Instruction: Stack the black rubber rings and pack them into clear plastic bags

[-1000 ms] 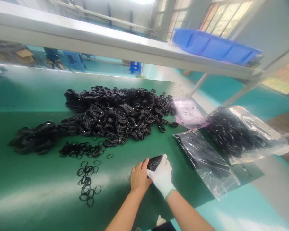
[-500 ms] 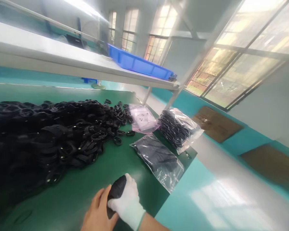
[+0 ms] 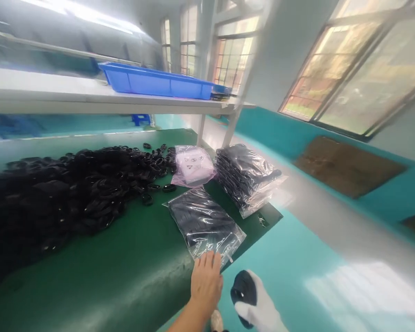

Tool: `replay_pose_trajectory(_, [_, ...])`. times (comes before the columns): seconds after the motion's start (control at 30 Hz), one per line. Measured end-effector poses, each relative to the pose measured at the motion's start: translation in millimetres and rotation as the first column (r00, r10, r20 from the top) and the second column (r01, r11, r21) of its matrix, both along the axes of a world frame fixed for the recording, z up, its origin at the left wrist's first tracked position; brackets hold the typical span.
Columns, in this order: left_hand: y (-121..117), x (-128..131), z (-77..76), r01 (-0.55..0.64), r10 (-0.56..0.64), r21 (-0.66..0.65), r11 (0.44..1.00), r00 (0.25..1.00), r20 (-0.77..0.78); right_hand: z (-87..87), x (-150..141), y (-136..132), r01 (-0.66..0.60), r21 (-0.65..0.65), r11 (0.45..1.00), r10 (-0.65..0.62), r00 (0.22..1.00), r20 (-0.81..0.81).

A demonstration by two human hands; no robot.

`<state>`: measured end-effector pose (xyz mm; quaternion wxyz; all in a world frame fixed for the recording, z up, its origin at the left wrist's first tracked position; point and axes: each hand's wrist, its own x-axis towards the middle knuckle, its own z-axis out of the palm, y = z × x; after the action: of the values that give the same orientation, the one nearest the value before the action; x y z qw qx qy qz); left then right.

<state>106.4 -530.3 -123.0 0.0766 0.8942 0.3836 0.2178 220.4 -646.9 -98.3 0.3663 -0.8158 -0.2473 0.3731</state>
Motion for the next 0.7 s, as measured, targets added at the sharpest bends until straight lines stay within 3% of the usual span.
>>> replay_pose_trajectory(0.07, [-1.7,7.0,-10.9,-0.1,0.105,0.083,0.992,0.993,-0.058,-4.2,14.4,7.9,-0.189,-0.021,0.982,0.189,0.982,0.02])
replay_pose_trajectory(0.13, [-3.2,4.4,-12.7,-0.189,0.198,0.105,0.976,0.976,-0.09,-1.9,23.5,21.4,-0.382,-0.052,0.923,0.386,0.918,0.095])
replay_pose_trajectory(0.27, [-13.5,-4.2,-3.3,-0.349,0.36,0.111,0.931,0.927,-0.104,7.6,30.6,51.6,-0.677,-0.15,0.72,0.692,0.684,0.231])
replay_pose_trajectory(0.37, [-23.2,-6.2,0.4,-0.404,0.409,0.076,0.912,0.91,-0.071,7.0,33.4,68.8,-0.783,-0.157,0.602,0.791,0.558,0.252])
replay_pose_trajectory(0.47, [-29.3,-5.5,1.2,-0.425,0.425,-0.022,0.905,0.905,0.015,-0.9,36.9,80.3,-0.776,-0.172,0.607,0.79,0.566,0.234])
replay_pose_trajectory(0.6, [-32.3,-0.2,1.3,-0.458,0.492,-0.202,0.866,0.854,0.172,-13.1,37.3,87.3,-0.709,-0.156,0.687,0.722,0.643,0.257])
replay_pose_trajectory(0.7, [-34.8,4.7,-5.1,-0.488,0.55,-0.257,0.834,0.769,0.327,-20.9,30.6,87.9,-0.639,-0.145,0.755,0.652,0.71,0.265])
